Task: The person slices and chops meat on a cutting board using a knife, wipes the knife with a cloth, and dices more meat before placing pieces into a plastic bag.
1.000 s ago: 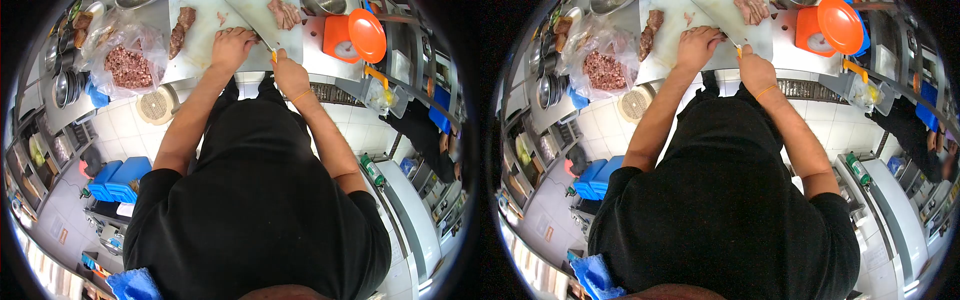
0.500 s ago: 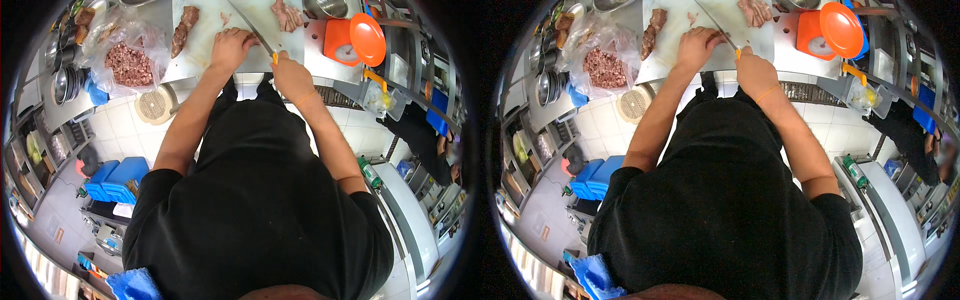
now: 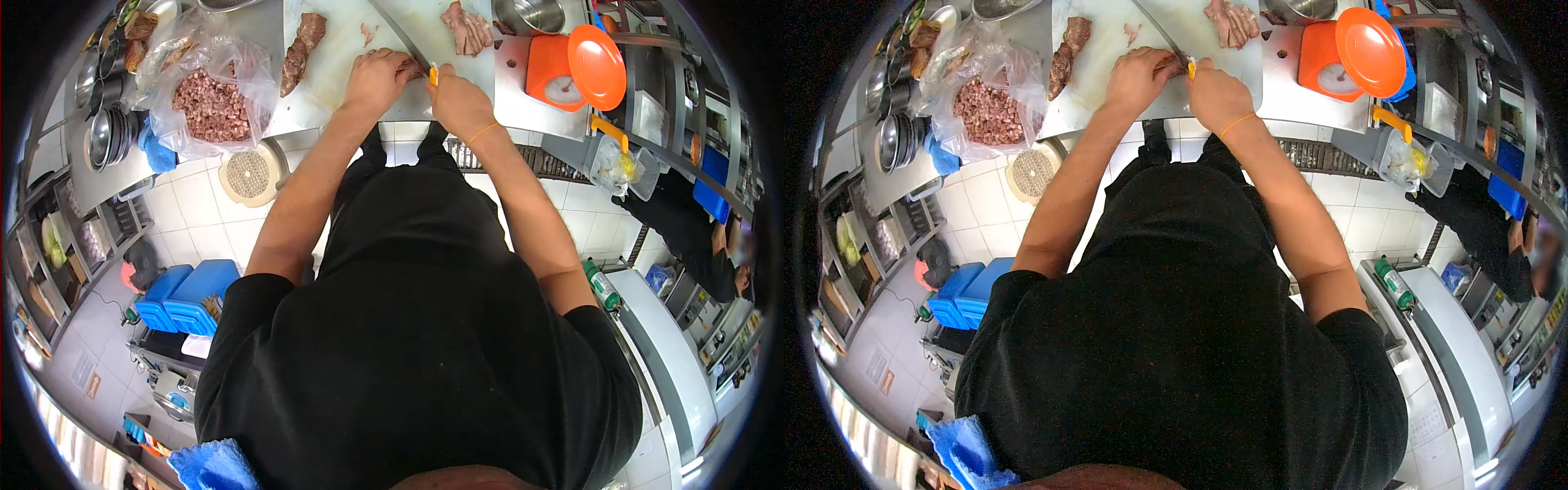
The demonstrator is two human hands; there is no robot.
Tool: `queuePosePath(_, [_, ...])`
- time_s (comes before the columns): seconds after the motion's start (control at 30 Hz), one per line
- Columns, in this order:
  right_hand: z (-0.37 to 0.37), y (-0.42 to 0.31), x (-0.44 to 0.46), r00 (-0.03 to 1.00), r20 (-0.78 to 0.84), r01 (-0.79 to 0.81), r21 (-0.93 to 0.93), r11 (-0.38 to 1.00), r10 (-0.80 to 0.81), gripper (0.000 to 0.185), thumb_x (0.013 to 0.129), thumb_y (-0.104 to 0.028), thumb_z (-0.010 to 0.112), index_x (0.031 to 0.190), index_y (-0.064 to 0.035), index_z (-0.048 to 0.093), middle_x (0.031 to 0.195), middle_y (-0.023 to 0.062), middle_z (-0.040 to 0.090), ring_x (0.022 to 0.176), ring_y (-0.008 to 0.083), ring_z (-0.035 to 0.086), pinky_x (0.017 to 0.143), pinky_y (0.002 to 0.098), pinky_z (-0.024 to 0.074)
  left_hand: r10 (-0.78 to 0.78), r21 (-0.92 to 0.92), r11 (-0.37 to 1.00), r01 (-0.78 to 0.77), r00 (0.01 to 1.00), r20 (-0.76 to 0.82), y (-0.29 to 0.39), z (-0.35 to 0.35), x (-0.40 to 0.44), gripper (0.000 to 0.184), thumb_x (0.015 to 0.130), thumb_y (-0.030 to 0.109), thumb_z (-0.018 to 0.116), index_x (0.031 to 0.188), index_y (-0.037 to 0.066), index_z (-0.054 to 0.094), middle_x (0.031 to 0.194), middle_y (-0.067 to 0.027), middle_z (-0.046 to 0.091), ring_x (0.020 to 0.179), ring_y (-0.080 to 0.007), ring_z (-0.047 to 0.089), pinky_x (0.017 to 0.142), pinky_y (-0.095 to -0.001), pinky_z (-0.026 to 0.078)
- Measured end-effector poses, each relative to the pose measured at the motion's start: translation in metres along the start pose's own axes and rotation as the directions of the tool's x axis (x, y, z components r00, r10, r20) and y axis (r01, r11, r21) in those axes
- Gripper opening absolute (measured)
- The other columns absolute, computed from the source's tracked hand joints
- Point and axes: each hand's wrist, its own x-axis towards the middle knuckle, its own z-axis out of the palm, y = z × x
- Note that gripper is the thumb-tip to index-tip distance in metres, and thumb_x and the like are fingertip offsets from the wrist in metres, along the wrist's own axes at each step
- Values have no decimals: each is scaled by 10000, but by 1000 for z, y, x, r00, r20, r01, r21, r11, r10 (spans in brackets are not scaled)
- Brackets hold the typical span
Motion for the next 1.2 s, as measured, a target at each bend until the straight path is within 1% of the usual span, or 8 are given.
queuePosePath(0.13, [-15, -9, -43, 998, 33, -44, -2, 999, 44, 357, 1064, -295, 565, 1140, 52, 529, 923, 284, 746, 879, 484, 742, 801, 580, 582, -52, -8, 999, 52, 998, 36, 1, -3, -2, 244, 880, 185, 770, 1108, 98, 774, 1061, -114, 764, 1020, -350, 714, 933, -485, 549])
queuePosePath(0.2, [-6, -7, -55, 997, 47, -68, 0, 998, 68, 355, 1064, -293, 564, 1131, 54, 526, 908, 287, 744, 862, 493, 740, 793, 587, 580, -8, 44, 999, 5, 999, 52, 2, -4, -1, 225, 885, 173, 758, 1093, 91, 765, 1060, -113, 756, 1020, -352, 710, 924, -489, 547])
queuePosePath(0.4, [37, 0, -21, 994, -12, -103, 56, 993, 104, 349, 1061, -289, 568, 1137, 49, 526, 912, 292, 744, 869, 494, 741, 794, 585, 580, 65, 119, 990, -71, 997, 52, -2, 0, 3, 188, 896, 162, 734, 1065, 84, 755, 1056, -111, 748, 1020, -355, 703, 903, -501, 542])
queuePosePath(0.6, [8, -13, 4, 999, -29, -16, 53, 998, 17, 357, 1061, -284, 560, 1161, 57, 530, 964, 299, 747, 926, 486, 741, 829, 557, 582, 25, 56, 998, -28, 998, 60, 0, -8, -1, 195, 896, 170, 741, 1072, 89, 764, 1060, -107, 757, 1017, -349, 707, 909, -494, 543])
queuePosePath(0.8, [-11, -24, -49, 988, 108, -113, 34, 993, 109, 359, 1064, -274, 550, 1172, 67, 523, 989, 317, 740, 954, 487, 738, 850, 581, 568, 23, 59, 998, -24, 1000, 20, -4, -9, -8, 188, 901, 169, 735, 1071, 94, 764, 1046, -104, 753, 1008, -350, 702, 915, -486, 544])
queuePosePath(0.9, [31, -13, -35, 986, 46, -162, 77, 984, 159, 365, 1062, -279, 553, 1175, 67, 521, 962, 312, 742, 928, 489, 739, 838, 585, 568, 61, 92, 994, -62, 998, 20, -7, -6, -6, 187, 908, 158, 720, 1080, 96, 760, 1047, -98, 749, 1020, -349, 697, 931, -490, 536])
queuePosePath(1.0, [47, -10, -10, 995, -73, -67, 86, 994, 73, 393, 1059, -298, 577, 1157, 77, 515, 887, 311, 730, 870, 498, 734, 778, 579, 580, 59, 112, 992, -66, 996, 66, -7, -7, -4, 198, 913, 157, 708, 1096, 101, 758, 1068, -93, 748, 1049, -342, 692, 957, -494, 526])
queuePosePath(1.2, [8, -23, -11, 999, -25, -35, 49, 998, 37, 380, 1053, -287, 566, 1174, 70, 523, 941, 304, 742, 898, 486, 741, 813, 569, 582, 10, 75, 997, -13, 999, 51, -8, -15, -11, 228, 910, 183, 717, 1121, 107, 758, 1106, -86, 751, 1086, -329, 692, 984, -486, 519])
